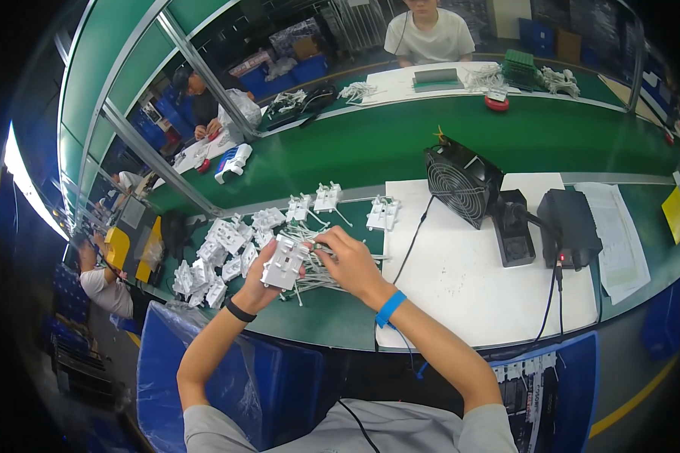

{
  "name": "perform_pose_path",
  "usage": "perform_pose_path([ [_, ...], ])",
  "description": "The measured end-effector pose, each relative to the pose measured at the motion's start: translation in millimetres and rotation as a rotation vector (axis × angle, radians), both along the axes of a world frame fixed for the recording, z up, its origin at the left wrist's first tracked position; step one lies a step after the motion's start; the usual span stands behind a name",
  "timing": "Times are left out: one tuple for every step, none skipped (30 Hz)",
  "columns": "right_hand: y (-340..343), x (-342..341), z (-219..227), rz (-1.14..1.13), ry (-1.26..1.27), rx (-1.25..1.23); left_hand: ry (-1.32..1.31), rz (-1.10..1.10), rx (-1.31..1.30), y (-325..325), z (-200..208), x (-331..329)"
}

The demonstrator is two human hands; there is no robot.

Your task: Soldering electrical components onto a circuit board on an assembly line.

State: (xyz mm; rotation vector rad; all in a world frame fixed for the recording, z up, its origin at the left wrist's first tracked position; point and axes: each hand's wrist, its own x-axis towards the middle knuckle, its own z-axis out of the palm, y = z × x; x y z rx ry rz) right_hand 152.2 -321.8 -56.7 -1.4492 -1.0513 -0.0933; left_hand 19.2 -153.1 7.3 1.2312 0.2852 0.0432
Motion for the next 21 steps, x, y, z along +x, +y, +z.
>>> perform_pose_path([
  [-0.3,-0.3,0.5,0.011,-0.002,-0.002,0.023,0.004,0.017,-1.3,0.4,0.9],
  [-0.1,0.0,-0.3,0.010,-0.001,-0.003,0.046,0.008,0.035,-1.8,0.3,1.6],
  [0.3,0.3,-1.0,0.015,0.028,0.005,0.047,0.008,0.034,-0.4,-1.8,1.7],
  [0.8,0.6,-1.8,0.019,0.057,0.014,0.052,-0.005,0.063,1.9,-4.8,1.7],
  [1.3,1.4,-3.1,0.020,0.058,0.013,0.056,-0.017,0.093,3.2,-6.4,1.9],
  [1.3,2.6,-4.6,0.003,0.029,0.005,0.058,-0.016,0.092,2.7,-7.0,1.8],
  [1.4,3.9,-6.0,-0.014,0.000,-0.004,0.070,0.009,0.090,0.6,-6.4,1.8],
  [1.0,5.0,-7.4,-0.013,0.002,-0.005,0.083,0.034,0.087,-0.8,-6.4,1.3],
  [0.8,6.6,-8.6,-0.038,0.051,0.012,0.089,0.051,0.102,1.7,-8.1,2.0],
  [0.7,8.6,-9.9,-0.063,0.100,0.029,0.095,0.068,0.118,5.2,-10.4,3.6],
  [1.7,12.1,-12.0,-0.125,0.125,0.047,0.092,0.101,0.124,6.9,-11.7,5.0],
  [1.2,16.2,-14.3,-0.180,0.155,0.079,0.093,0.102,0.124,13.7,-15.3,5.7],
  [0.2,20.8,-16.3,-0.235,0.185,0.112,0.141,0.117,0.233,24.4,-19.8,5.5],
  [-2.6,24.0,-10.7,-0.302,0.199,0.175,0.190,0.131,0.342,29.4,-20.0,6.3],
  [-4.7,29.7,-8.1,-0.349,0.186,0.245,0.191,0.132,0.342,31.2,-20.8,8.5],
  [-7.1,35.8,-5.1,-0.397,0.173,0.316,0.096,0.211,0.572,32.0,-20.5,12.0],
  [-12.4,40.1,1.0,-0.430,0.162,0.372,-0.003,0.286,0.798,32.5,-20.7,17.4],
  [-16.9,37.0,14.8,-0.431,0.217,0.425,-0.054,0.299,0.954,38.1,-15.8,19.2],
  [-21.9,33.4,28.3,-0.433,0.273,0.478,-0.018,0.305,0.764,37.7,-11.3,17.9],
  [-28.2,35.4,33.6,-0.454,0.227,0.508,0.013,0.302,0.575,31.1,-0.8,19.9],
  [-33.8,34.3,39.3,-0.454,0.229,0.513,0.046,0.257,0.370,27.5,5.1,22.5],
])
